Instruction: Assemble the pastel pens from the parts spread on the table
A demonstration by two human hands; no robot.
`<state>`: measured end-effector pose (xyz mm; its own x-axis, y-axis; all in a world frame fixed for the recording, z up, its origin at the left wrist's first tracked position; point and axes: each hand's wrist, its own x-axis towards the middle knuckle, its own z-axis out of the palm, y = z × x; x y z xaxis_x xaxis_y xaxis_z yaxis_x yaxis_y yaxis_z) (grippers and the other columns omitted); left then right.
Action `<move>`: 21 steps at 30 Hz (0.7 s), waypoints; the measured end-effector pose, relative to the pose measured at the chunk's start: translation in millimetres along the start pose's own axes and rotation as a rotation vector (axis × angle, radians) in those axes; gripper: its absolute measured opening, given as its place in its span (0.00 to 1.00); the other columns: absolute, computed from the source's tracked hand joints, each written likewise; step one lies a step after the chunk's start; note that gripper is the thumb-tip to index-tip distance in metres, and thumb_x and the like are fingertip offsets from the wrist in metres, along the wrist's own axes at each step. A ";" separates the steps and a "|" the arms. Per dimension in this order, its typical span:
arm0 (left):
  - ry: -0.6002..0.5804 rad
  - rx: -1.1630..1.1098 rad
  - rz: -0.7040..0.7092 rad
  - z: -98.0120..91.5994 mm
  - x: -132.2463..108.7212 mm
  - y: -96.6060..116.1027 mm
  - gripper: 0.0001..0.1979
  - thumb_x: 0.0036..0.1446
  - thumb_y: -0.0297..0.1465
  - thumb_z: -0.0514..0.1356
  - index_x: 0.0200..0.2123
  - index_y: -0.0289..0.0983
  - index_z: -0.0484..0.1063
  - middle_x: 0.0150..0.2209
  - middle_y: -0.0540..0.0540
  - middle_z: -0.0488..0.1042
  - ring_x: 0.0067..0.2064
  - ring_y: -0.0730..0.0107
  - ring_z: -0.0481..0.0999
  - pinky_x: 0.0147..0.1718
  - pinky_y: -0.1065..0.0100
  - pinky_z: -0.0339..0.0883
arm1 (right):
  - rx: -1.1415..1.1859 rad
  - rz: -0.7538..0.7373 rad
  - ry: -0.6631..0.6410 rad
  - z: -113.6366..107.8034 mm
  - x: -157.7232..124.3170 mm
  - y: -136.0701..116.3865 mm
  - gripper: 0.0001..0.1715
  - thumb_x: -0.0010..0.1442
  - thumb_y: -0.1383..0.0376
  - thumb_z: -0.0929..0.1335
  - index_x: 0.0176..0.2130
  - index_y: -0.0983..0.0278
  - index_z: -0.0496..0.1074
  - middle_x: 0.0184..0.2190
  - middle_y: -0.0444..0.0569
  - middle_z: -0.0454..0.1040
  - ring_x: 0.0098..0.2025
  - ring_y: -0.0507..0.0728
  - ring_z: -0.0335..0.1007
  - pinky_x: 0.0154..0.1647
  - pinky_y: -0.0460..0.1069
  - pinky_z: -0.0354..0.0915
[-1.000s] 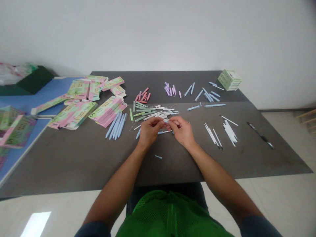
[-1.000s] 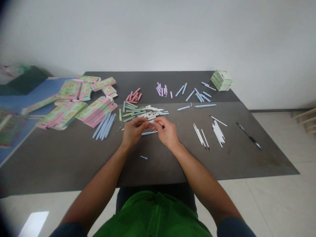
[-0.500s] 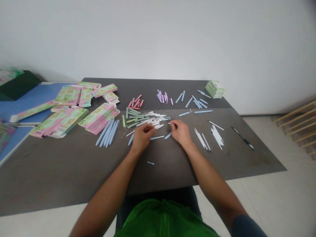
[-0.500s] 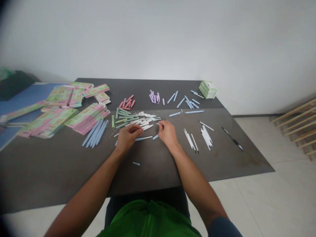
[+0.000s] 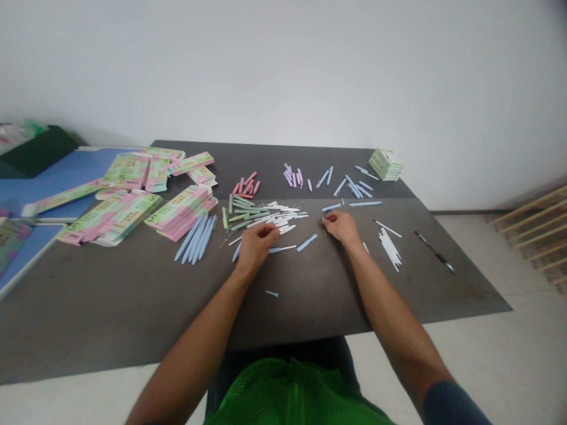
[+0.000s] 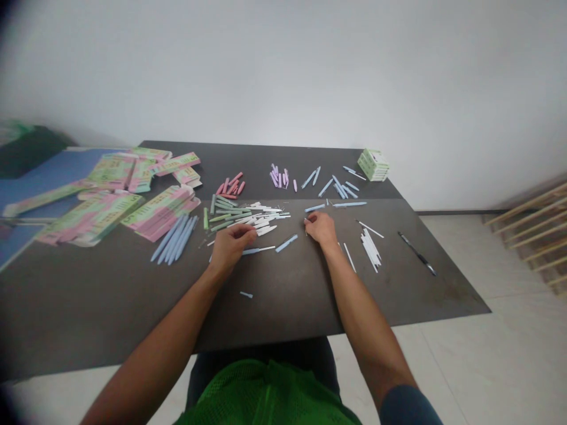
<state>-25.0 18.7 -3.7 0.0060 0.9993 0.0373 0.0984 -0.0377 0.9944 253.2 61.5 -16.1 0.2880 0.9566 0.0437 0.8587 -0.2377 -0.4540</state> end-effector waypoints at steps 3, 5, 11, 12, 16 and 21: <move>0.002 -0.002 -0.001 -1.4 -0.3 2.1 0.11 0.49 0.37 0.68 0.31 0.35 0.80 0.26 0.49 0.77 0.28 0.72 0.72 0.29 0.71 0.62 | -0.026 0.083 0.067 -11.6 18.4 8.4 0.13 0.59 0.61 0.69 0.41 0.62 0.81 0.40 0.53 0.83 0.43 0.60 0.78 0.45 0.49 0.67; 0.009 -0.009 0.005 -2.2 0.0 2.2 0.10 0.49 0.36 0.68 0.31 0.34 0.80 0.27 0.49 0.77 0.29 0.71 0.72 0.30 0.71 0.62 | -0.052 0.123 0.111 -18.7 32.9 13.9 0.15 0.60 0.64 0.67 0.42 0.65 0.81 0.41 0.58 0.82 0.45 0.62 0.78 0.46 0.50 0.67; 0.013 -0.066 -0.003 -4.8 2.2 0.3 0.11 0.49 0.37 0.68 0.32 0.34 0.80 0.27 0.48 0.77 0.29 0.71 0.72 0.30 0.71 0.63 | -0.110 0.209 0.155 -22.2 65.3 20.7 0.16 0.61 0.64 0.68 0.44 0.69 0.80 0.43 0.66 0.80 0.48 0.66 0.77 0.49 0.54 0.68; 0.010 -0.073 -0.007 -5.1 2.3 0.4 0.11 0.49 0.36 0.68 0.32 0.34 0.80 0.27 0.48 0.77 0.29 0.71 0.72 0.30 0.71 0.63 | -0.115 0.213 0.151 -21.0 68.2 20.6 0.16 0.60 0.64 0.68 0.44 0.69 0.80 0.43 0.67 0.80 0.49 0.66 0.77 0.49 0.55 0.68; 0.006 -0.081 -0.011 -5.2 1.6 2.2 0.10 0.48 0.36 0.68 0.31 0.35 0.80 0.27 0.48 0.77 0.29 0.71 0.73 0.30 0.70 0.64 | -0.133 0.233 0.135 -16.7 74.6 20.0 0.14 0.58 0.65 0.70 0.43 0.70 0.80 0.44 0.68 0.79 0.49 0.68 0.76 0.50 0.57 0.68; 0.011 -0.095 -0.007 -4.3 -0.3 4.3 0.09 0.48 0.35 0.69 0.31 0.35 0.80 0.28 0.48 0.77 0.30 0.70 0.74 0.31 0.70 0.65 | -0.151 0.257 0.119 -21.6 76.1 17.3 0.14 0.57 0.68 0.69 0.42 0.73 0.80 0.44 0.71 0.78 0.49 0.69 0.76 0.49 0.57 0.68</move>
<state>-28.9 18.2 1.0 -0.0050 0.9995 0.0308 0.0033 -0.0308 0.9995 299.1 126.6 -1.4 0.5436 0.8377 0.0522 0.8021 -0.5001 -0.3264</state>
